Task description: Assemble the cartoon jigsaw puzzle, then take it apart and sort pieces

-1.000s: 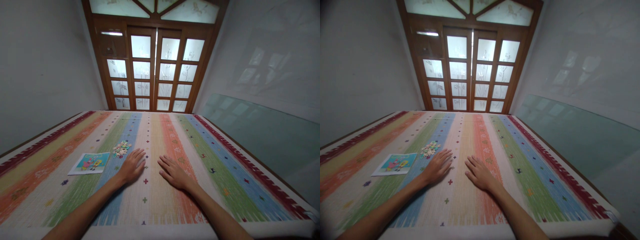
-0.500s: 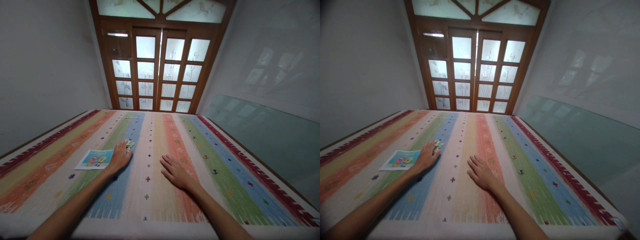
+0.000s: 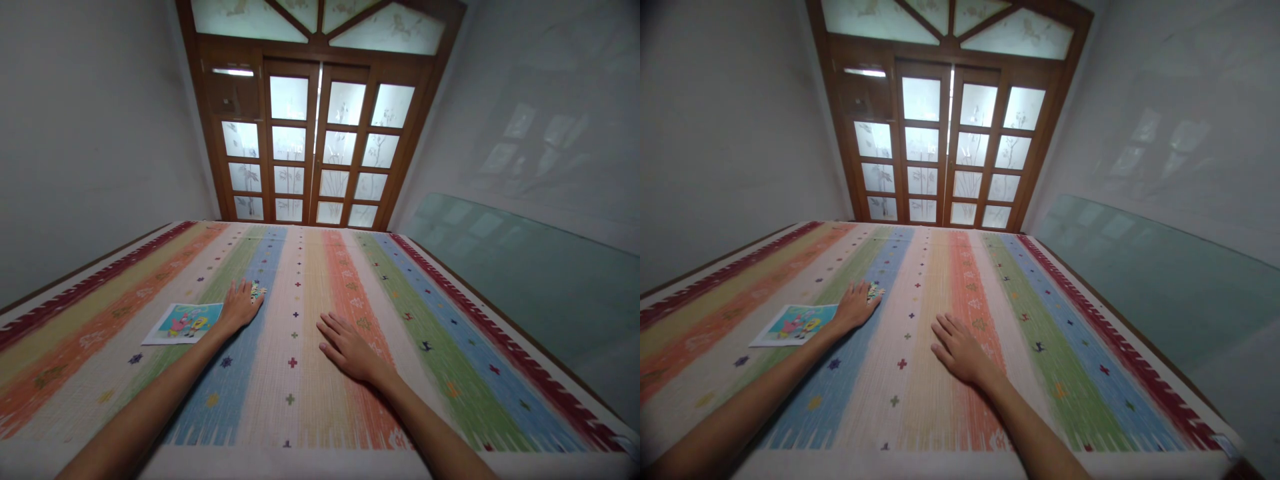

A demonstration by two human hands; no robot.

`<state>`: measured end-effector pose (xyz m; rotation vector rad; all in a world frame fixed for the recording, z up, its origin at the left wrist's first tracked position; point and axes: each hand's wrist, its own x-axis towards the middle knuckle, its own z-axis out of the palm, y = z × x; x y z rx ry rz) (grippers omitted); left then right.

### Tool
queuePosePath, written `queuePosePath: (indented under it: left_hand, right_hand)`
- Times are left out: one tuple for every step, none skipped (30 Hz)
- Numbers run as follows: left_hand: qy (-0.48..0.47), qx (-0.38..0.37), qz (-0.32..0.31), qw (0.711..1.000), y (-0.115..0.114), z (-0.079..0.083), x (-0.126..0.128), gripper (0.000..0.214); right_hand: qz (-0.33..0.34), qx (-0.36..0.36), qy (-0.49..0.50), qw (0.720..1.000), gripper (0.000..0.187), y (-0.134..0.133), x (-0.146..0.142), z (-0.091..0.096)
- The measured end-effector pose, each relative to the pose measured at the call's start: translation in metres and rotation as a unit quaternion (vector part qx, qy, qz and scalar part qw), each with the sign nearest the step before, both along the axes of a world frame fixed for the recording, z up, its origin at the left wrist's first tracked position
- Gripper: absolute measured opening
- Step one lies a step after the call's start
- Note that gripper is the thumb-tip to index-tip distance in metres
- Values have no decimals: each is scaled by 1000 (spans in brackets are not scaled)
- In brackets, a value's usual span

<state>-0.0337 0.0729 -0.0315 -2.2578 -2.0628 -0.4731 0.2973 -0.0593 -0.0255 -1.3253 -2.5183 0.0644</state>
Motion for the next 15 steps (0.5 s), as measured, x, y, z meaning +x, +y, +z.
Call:
queuePosePath:
  left_hand:
    - [1,-2,2,1000,1,0,0,67]
    - [2,-5,4,1000,1,1,0,68]
    - [2,-6,5,1000,2,1,0,68]
    - [2,-8,6,1000,3,2,0,69]
    - [2,-10,6,1000,4,2,0,69]
    - [1,-11,5,1000,5,2,0,69]
    - [0,-13,4,1000,6,3,0,68]
    - [-1,-15,2,1000,7,3,0,67]
    - [-1,-17,-1,1000,8,3,0,67]
    - [-2,-20,-5,1000,8,3,-1,66]
    - [-2,-24,-9,1000,9,4,-1,66]
    - [-2,-27,-13,1000,9,4,-1,66]
    - [-2,-31,-17,999,10,4,0,65]
    - [-2,-35,-21,999,10,5,0,65]
    - [-1,-38,-23,999,11,5,0,64]
  right_hand:
    - [-1,-1,-3,1000,52,0,0,0]
    - [-3,-3,-6,1000,52,0,0,1]
    - [-4,-3,-6,1000,53,0,0,0]
    - [-5,-3,-5,1000,53,-1,0,0]
    - [-5,-2,-1,1000,53,-1,0,0]
    - [-5,0,3,1000,53,0,0,-1]
    - [-5,2,6,1000,53,0,0,-2]
    - [-5,4,8,1000,53,0,0,-3]
    - [-6,6,9,1000,53,0,0,-4]
    - [-6,7,9,1000,53,0,0,-4]
    - [-7,7,9,1000,53,0,0,-4]
    - [-6,7,8,1000,53,0,0,-4]
    - [-5,6,6,1000,52,0,0,-3]
    - [-4,5,4,1000,52,0,0,-3]
    - [-4,4,0,1000,52,-1,0,-2]
